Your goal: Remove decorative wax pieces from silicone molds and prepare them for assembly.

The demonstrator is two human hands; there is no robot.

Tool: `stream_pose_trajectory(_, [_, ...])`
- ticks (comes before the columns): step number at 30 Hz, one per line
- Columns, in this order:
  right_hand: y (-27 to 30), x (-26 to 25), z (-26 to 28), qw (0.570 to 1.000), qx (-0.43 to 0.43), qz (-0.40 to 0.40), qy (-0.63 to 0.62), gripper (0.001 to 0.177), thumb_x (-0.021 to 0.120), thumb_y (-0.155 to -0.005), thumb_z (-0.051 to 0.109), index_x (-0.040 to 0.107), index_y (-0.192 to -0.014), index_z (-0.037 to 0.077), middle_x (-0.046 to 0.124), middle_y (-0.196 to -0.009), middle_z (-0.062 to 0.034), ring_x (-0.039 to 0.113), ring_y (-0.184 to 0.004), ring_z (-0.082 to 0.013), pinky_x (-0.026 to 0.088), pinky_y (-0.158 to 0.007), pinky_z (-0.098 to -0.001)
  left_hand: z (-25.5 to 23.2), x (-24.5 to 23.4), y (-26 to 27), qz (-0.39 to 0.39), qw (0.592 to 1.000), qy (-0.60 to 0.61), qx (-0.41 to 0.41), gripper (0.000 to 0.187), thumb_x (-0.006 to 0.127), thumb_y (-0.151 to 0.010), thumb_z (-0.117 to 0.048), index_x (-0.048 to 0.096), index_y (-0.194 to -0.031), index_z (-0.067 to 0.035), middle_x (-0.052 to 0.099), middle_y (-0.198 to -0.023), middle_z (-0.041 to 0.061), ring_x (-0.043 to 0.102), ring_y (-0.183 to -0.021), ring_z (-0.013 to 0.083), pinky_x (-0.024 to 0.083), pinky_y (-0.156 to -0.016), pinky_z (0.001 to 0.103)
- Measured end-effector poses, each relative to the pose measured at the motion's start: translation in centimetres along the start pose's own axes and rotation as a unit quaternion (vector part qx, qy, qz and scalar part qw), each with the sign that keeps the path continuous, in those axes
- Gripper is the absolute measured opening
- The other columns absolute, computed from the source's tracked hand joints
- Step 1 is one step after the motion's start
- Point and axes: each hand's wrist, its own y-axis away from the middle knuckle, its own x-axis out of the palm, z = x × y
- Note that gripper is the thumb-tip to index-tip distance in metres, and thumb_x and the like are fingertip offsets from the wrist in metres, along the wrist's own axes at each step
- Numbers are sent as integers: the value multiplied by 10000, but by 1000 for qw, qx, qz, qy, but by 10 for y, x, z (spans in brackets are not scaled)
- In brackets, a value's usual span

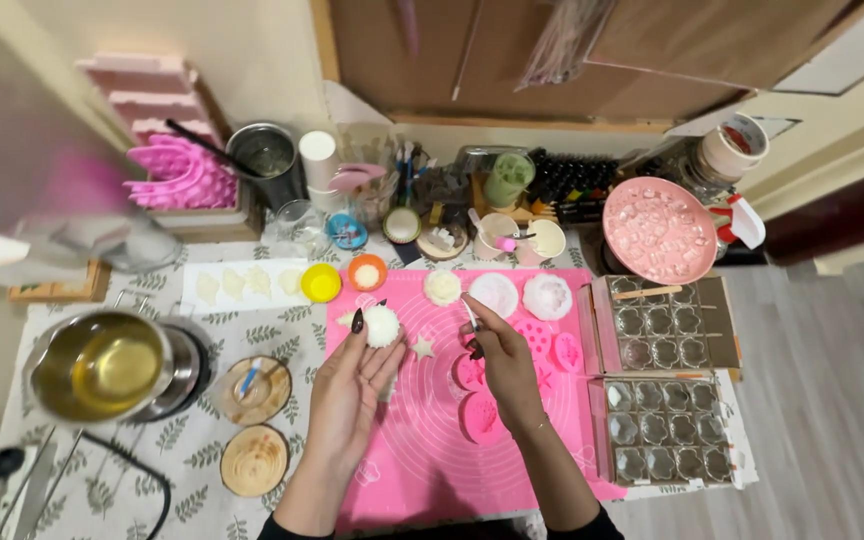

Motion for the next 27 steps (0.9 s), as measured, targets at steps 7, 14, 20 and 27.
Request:
stream_pose_trajectory(7, [26, 17, 17, 993, -9, 75, -88, 295, 506, -1007, 68, 626, -1274, 35, 735, -1049, -54, 662, -945, -105, 528, -899, -275, -5, -21, 29, -13, 999, 21, 34, 337, 535, -1001, -177, 620, -1229, 56, 719, -1195, 201, 701, -1143, 288, 511, -1022, 413])
stream_pose_trajectory(14, [97, 68, 55, 984, -68, 68, 147, 286, 592, -978, 87, 700, -1241, 58, 764, -920, -89, 619, -731, -140, 514, -649, -280, -25, -42, 49, 4, 998, -3, 59, 300, 587, -1002, -165, 643, -1192, 60, 713, -1192, 173, 700, -1119, 264, 548, -1060, 407])
stream_pose_trajectory(20, [131, 114, 70, 943, -181, 1, 281, 209, 668, -938, 144, 730, -1133, 103, 749, -852, -76, 678, -641, -135, 528, -581, -280, -45, -46, 72, 13, 996, -48, 80, 373, 583, -999, -209, 659, -1232, 72, 731, -1175, 153, 717, -1103, 234, 552, -1056, 380])
stream_pose_trajectory(27, [141, 143, 73, 889, -272, -57, 363, 208, 738, -879, 169, 766, -1085, 156, 696, -813, -58, 674, -635, -202, 505, -542, -336, -56, -64, 79, 28, 994, -60, 92, 390, 581, -1012, -202, 644, -1283, 70, 716, -1183, 145, 701, -1086, 220, 551, -1045, 376])
